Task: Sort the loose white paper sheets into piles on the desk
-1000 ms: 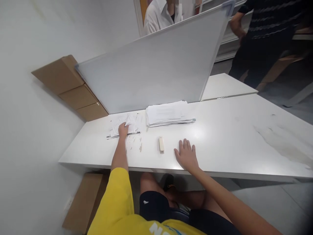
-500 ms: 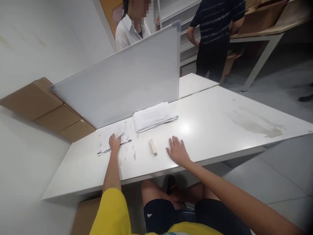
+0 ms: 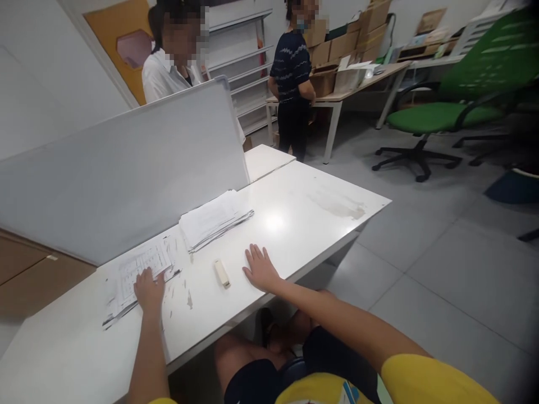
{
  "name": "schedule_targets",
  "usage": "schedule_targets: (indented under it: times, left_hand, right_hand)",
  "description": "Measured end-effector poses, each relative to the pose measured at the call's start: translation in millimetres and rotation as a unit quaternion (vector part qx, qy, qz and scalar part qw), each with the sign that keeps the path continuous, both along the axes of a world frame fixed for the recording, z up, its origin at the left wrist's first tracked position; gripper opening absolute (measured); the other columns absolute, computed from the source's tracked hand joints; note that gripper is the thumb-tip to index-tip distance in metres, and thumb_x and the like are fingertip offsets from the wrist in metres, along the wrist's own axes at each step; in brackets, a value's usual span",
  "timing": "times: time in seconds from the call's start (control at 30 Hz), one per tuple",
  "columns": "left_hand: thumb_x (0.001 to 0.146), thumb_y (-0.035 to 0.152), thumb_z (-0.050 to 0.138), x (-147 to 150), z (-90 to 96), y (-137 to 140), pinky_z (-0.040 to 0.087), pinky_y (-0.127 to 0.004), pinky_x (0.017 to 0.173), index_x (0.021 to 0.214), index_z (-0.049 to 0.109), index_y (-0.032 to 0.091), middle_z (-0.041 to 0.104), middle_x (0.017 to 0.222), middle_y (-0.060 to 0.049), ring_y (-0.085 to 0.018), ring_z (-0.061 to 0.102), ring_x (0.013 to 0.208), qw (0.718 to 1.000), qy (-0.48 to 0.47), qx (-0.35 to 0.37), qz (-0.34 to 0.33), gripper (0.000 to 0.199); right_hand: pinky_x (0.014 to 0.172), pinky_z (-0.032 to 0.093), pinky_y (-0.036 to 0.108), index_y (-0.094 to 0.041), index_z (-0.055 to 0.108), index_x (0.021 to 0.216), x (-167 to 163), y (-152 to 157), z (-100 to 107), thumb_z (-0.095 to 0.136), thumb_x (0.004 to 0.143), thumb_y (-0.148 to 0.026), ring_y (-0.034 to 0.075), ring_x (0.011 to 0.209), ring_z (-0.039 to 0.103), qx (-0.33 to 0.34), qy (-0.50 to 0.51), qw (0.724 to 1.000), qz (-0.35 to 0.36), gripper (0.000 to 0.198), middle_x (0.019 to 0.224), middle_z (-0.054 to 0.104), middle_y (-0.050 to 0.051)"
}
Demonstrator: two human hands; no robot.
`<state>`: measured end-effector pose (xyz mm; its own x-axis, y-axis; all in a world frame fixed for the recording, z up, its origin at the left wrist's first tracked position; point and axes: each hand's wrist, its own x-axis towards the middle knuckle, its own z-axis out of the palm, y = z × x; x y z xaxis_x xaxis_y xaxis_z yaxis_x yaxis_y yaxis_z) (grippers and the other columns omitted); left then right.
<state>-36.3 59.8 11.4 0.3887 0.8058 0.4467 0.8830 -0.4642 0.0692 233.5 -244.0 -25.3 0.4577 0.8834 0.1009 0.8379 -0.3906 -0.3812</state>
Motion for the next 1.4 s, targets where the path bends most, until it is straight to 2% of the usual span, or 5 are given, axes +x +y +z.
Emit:
schedule_targets:
  times: [0.73,1.0,1.17,1.27,1.4]
  left_hand:
    - [0.091,0.031,0.033,-3.1,-1.5,-18.4,0.039,-0.046,0.107,0.117,0.064,0.007,0.066,0.119,-0.02,-0.031,0.056,0.122,0.991,-0.088,0.046,-0.09,0.047]
    - [0.096,0.04,0.038,-3.9,-21.5,-152.4,0.043,-0.046,0.106,0.125,0.057,0.01,0.064,0.123,-0.017,-0.03,0.057,0.12,0.964,-0.196,0.096,-0.151,0.046]
    - [0.094,0.013,0.038,30.7,-36.7,-277.8,0.034,-0.043,0.117,0.153,0.025,0.03,0.051,0.145,-0.004,-0.022,0.038,0.141,0.912,-0.128,0.09,-0.38,0.064]
    - [0.093,0.011,0.039,47.2,-27.1,-308.8,0.031,-0.047,0.118,0.155,0.021,0.025,0.052,0.144,-0.008,-0.024,0.029,0.145,0.911,-0.125,0.084,-0.384,0.067]
    - [0.088,0.009,0.042,49.1,-9.1,-321.4,0.023,-0.05,0.12,0.146,0.043,0.021,0.06,0.136,-0.008,-0.025,0.028,0.146,0.872,-0.058,0.109,-0.474,0.059]
  right_hand:
    - [0.119,0.002,0.05,-0.003,0.026,0.152,-3.2,-3.2,3.7,0.031,0.098,-0.043,0.032,0.149,0.009,-0.005,0.024,1.0,0.005,0.067,0.159,0.016,0.022]
    - [0.119,0.006,0.05,-0.001,0.034,0.147,1.9,-16.4,24.3,0.033,0.098,-0.039,0.032,0.147,0.018,0.051,0.126,0.991,0.02,0.062,0.157,0.024,0.023]
    - [0.117,0.024,0.041,-0.017,0.037,0.148,-82.5,-61.2,23.2,0.035,0.094,-0.062,0.028,0.137,0.04,0.279,0.397,0.856,0.177,0.071,0.15,0.043,0.011]
    - [0.117,0.024,0.043,-0.024,0.037,0.148,-136.7,-87.9,20.3,0.04,0.087,-0.073,0.026,0.14,0.036,0.342,0.579,0.726,0.142,0.079,0.144,0.05,0.01]
    - [0.114,0.029,0.045,-0.022,0.055,0.133,-135.7,-111.3,31.5,0.06,0.074,-0.075,0.028,0.132,0.046,0.326,0.707,0.625,0.054,0.079,0.134,0.059,0.011]
